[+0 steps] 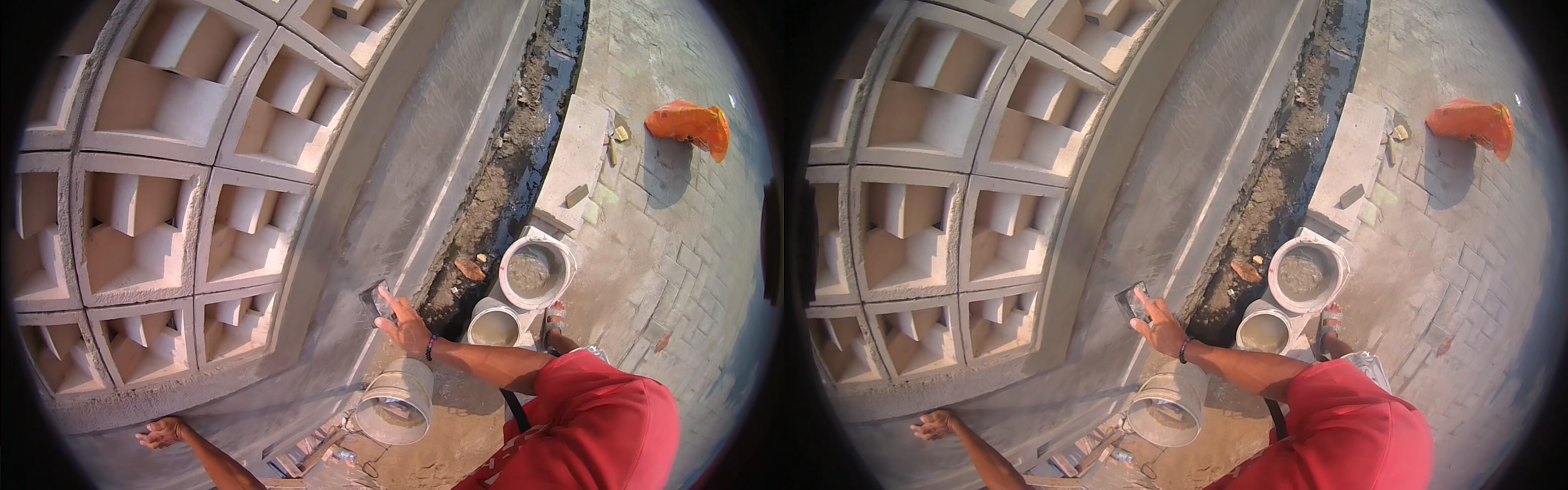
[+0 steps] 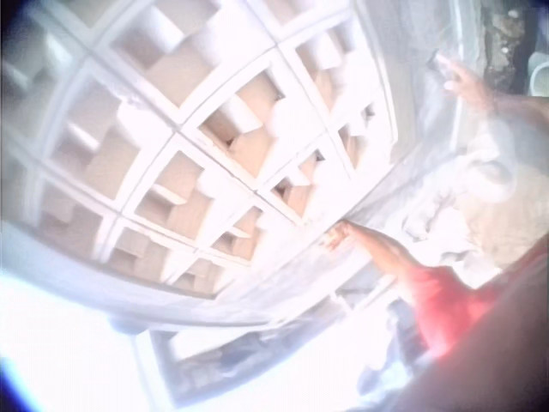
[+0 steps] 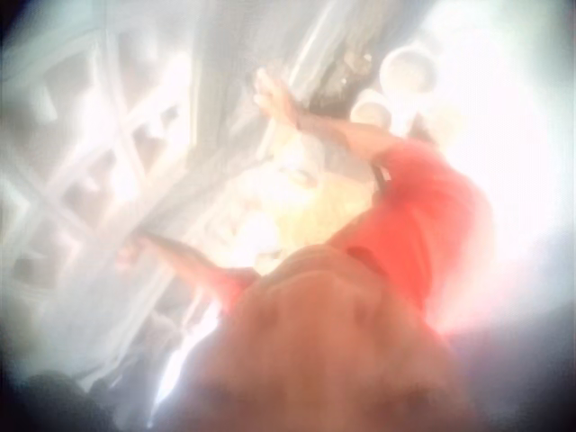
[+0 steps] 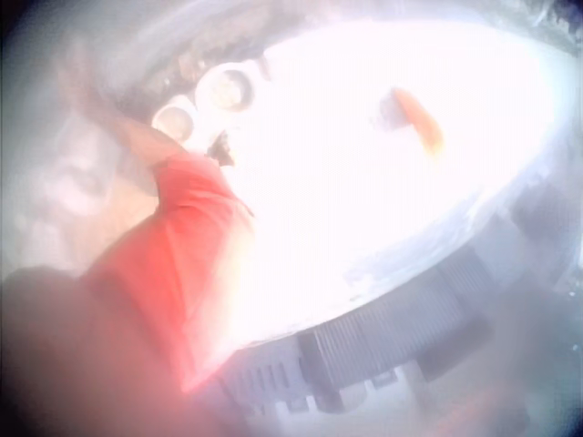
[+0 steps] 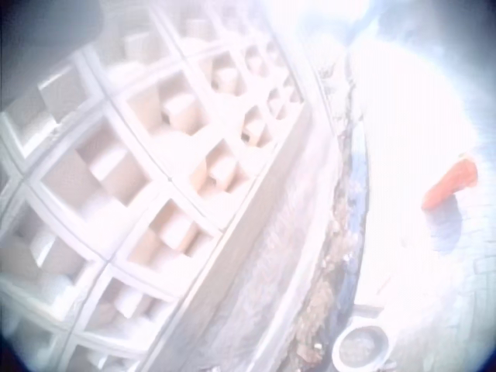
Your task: The person smooths a wet plaster surface on a curved wall using a hand trowel. They repeatedly dip the trowel into a bucket of water and continue smoothing the wall around a decorative lattice pattern.
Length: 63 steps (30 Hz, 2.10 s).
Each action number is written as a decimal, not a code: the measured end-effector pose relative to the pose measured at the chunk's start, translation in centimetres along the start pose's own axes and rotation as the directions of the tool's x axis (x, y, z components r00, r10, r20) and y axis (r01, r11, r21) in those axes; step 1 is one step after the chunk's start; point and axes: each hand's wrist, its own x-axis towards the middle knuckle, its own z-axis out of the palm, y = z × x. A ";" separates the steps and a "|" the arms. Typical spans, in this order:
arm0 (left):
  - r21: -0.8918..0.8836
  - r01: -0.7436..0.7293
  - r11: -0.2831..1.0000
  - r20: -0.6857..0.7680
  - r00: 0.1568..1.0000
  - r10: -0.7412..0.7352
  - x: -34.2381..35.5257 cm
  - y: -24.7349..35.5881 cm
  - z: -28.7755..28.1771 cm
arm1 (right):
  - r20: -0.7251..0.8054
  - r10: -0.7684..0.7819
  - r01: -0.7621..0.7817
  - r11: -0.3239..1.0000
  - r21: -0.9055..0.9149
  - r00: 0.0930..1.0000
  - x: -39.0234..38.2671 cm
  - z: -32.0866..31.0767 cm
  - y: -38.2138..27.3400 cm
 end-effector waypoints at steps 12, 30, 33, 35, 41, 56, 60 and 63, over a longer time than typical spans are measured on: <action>-0.180 0.487 0.854 0.753 0.628 -0.199 -11.8 6.6 -17.5 | -0.888 0.362 -0.953 0.006 -0.302 0.284 -30.8 -56.2 8.1; 0.357 0.708 0.609 0.584 -0.678 0.446 -38.9 10.1 -85.1 | -0.391 0.561 -0.662 0.438 -0.608 0.730 -47.0 -47.1 8.6; 0.145 0.760 0.634 0.542 -0.597 0.592 -32.2 11.5 -88.0 | -0.453 0.576 -0.718 0.402 -0.568 0.680 -48.6 -50.8 9.7; 0.073 0.816 0.574 0.456 -0.539 0.708 -30.5 11.7 -89.7 | -0.458 0.575 -0.726 0.428 -0.538 0.678 -48.1 -51.8 9.4; 0.042 0.933 0.357 0.200 -0.358 0.912 -30.3 19.1 -93.3 | -0.416 0.501 -0.642 0.472 -0.604 0.759 -44.7 -54.1 4.4; -0.393 0.820 0.416 0.103 -0.410 0.906 -27.7 43.4 -95.6 | -0.586 0.586 -0.821 0.490 -0.293 0.560 -45.6 -78.6 1.6; -0.456 0.786 0.417 0.005 -0.467 0.884 -27.4 47.7 -94.7 | -0.629 0.658 -0.907 0.358 -0.223 0.415 -47.9 -87.1 0.3; -0.547 0.753 0.366 -0.170 -0.528 0.832 -23.3 52.2 -92.2 | -0.629 0.621 -0.875 0.425 -0.230 0.467 -47.0 -90.0 -0.4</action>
